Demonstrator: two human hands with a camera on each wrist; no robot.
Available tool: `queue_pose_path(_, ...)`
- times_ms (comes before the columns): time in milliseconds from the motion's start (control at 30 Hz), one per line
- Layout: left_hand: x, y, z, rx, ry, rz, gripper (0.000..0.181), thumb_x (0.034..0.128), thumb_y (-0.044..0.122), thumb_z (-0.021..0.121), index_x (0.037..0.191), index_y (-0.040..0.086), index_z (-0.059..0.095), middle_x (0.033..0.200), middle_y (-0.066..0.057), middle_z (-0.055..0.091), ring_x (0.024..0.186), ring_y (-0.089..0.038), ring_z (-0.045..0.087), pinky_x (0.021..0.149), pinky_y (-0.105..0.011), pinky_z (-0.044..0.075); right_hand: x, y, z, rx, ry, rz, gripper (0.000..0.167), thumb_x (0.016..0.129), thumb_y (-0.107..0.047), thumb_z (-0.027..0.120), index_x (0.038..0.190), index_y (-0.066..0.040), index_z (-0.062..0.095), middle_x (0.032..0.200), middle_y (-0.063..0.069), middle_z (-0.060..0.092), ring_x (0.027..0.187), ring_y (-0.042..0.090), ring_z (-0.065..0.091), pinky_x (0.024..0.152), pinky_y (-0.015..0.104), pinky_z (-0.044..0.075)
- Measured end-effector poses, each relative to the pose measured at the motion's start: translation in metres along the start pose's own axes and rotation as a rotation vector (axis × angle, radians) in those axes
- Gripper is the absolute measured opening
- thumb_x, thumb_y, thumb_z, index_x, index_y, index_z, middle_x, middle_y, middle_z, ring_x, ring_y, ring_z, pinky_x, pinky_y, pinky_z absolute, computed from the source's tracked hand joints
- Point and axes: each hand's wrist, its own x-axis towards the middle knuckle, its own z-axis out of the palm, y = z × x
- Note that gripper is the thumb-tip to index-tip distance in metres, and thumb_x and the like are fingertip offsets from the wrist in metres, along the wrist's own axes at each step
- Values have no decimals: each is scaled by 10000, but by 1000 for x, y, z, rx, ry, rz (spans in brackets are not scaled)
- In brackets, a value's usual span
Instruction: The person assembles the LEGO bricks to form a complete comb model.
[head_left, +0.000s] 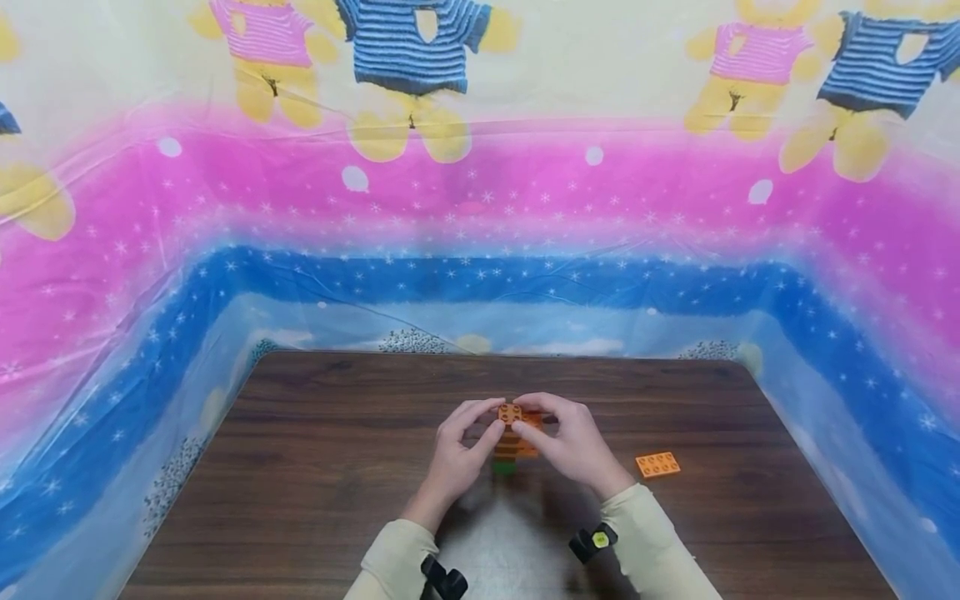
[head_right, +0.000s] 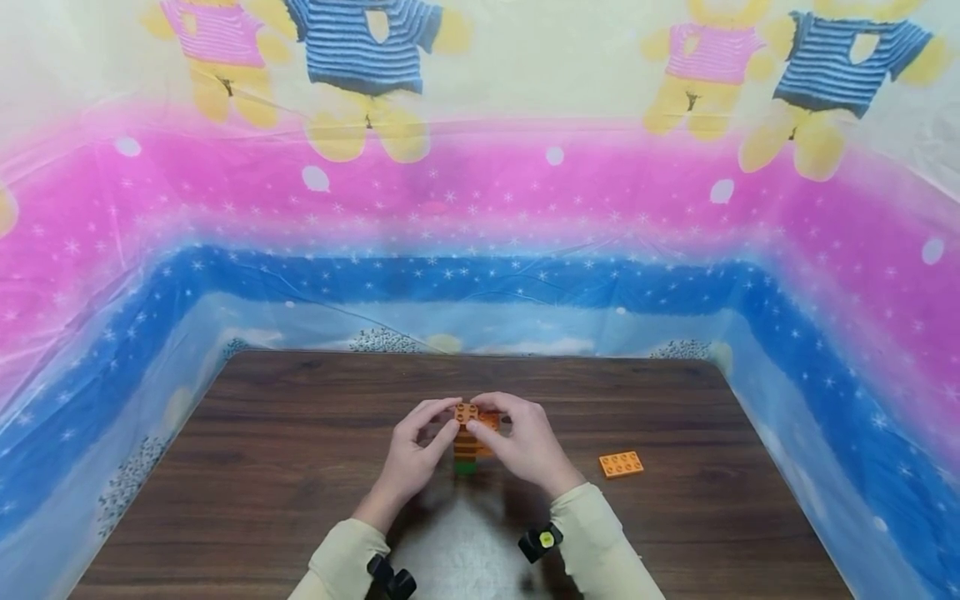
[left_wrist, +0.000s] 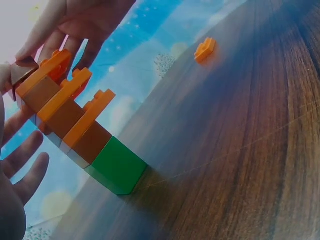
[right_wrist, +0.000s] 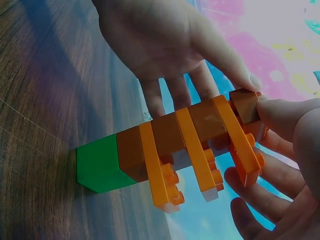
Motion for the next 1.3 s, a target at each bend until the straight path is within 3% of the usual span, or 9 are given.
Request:
queue_pose_path(67, 1, 10, -1, 3, 5, 11, 323, 992, -31, 654, 1308, 25, 695, 1162, -158, 698, 978, -203, 691, 754, -459, 625, 0, 0, 0, 5, -1, 4, 304, 987, -294, 764, 1265, -176, 727, 1209, -24, 746, 1088, 144, 704, 948, 513, 572)
queue_pose_path(233, 1, 7, -1, -12, 5, 24, 319, 986, -44, 658, 1297, 14, 695, 1155, -171, 697, 967, -314, 694, 748, -476, 625, 0, 0, -1, 14, -4, 12, 291, 983, -283, 770, 1253, -180, 730, 1202, -15, 750, 1072, 162, 709, 939, 538, 570)
queue_pose_path(867, -2, 4, 1, -16, 20, 18, 329, 982, -67, 650, 1301, 2, 690, 1133, -172, 695, 976, -354, 699, 765, -441, 625, -1, 1, 3, 35, -5, 34, 301, 983, -293, 770, 1267, -204, 724, 1231, -31, 739, 1071, 149, 700, 933, 493, 573)
queue_pose_path(1067, -2, -16, 5, -6, 28, -3, 328, 992, -45, 658, 1312, 19, 689, 1145, -172, 697, 988, -364, 704, 778, -471, 622, 0, 2, 4, 21, 1, 35, 305, 978, -287, 776, 1267, -201, 727, 1238, -25, 738, 1075, 156, 697, 928, 497, 578)
queue_pose_path(1300, -6, -35, 5, -4, 28, -6, 348, 997, 10, 683, 1334, 94, 700, 1169, -92, 705, 1002, -291, 710, 791, -375, 619, -2, 2, 5, 29, 10, 70, 308, 970, -279, 787, 1265, -209, 729, 1223, -45, 737, 1068, 134, 685, 928, 446, 578)
